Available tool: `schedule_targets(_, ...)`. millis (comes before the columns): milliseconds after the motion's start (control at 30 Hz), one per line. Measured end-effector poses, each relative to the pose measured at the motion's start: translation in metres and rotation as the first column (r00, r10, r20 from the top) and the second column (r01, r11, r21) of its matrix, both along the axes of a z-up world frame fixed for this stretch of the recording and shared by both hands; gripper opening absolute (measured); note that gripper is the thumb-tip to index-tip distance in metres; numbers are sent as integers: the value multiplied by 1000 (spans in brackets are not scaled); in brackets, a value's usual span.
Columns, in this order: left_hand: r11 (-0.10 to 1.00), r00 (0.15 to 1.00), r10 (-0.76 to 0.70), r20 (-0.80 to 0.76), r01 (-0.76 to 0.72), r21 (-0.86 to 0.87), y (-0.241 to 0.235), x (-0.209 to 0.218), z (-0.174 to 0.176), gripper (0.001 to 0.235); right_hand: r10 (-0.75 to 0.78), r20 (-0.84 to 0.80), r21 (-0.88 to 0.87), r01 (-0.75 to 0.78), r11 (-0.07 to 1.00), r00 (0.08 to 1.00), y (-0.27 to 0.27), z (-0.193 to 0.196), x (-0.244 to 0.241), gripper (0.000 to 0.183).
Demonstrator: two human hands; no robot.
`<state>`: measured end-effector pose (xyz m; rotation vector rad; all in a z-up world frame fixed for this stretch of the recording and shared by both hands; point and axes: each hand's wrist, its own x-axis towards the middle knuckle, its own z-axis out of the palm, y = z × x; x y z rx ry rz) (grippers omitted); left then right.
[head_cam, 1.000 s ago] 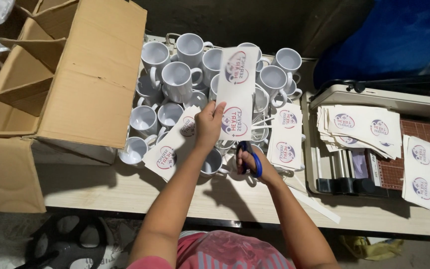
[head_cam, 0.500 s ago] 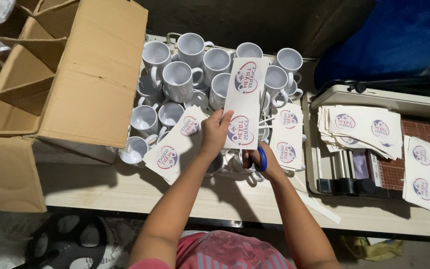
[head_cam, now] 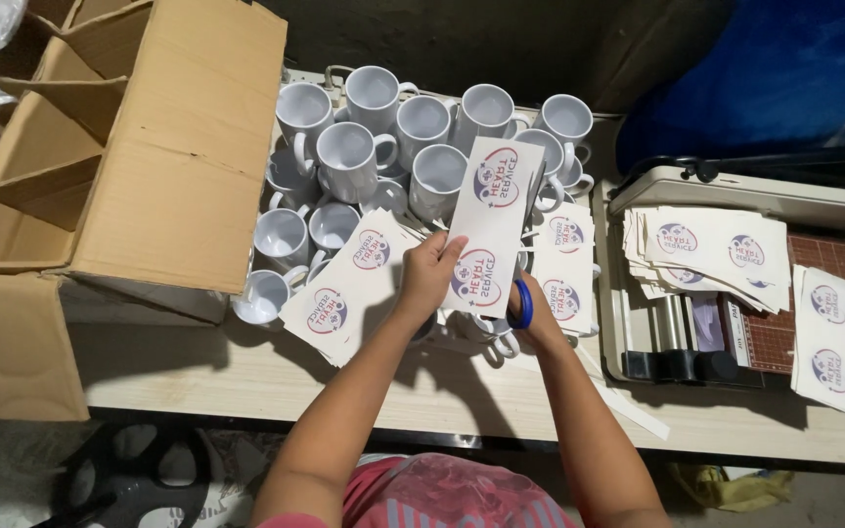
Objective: Cutting out printed logo decals from white paper strips using a pair of scissors.
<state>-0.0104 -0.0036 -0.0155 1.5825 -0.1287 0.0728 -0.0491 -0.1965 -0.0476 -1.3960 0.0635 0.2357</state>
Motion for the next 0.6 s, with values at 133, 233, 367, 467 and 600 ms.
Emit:
schedule_targets(133, 999, 1000, -20, 21, 21, -48, -2, -4, 2, 27, -9, 91, -57, 15, 998, 996, -3, -23, -2, 50)
schedule_targets(233, 991, 999, -54, 0, 53, -126, 0, -7, 5, 22, -37, 8, -7, 38, 999, 999, 0, -23, -2, 51)
schedule_targets(367, 996, 997, -55, -46, 52, -71, 0, -9, -12, 24, -59, -18, 96, 60, 994, 998, 4, -9, -3, 50)
schedule_targets(467, 998, 990, -58, -130, 60, 17, 1, -15, -8, 29, -74, -30, 109, 77, 991, 997, 2, -10, -2, 48)
schedule_targets(600, 998, 990, -66, -125, 67, -1, 2, -14, -16, 30, -65, 7, 71, 65, 995, 998, 1, -18, 0, 50)
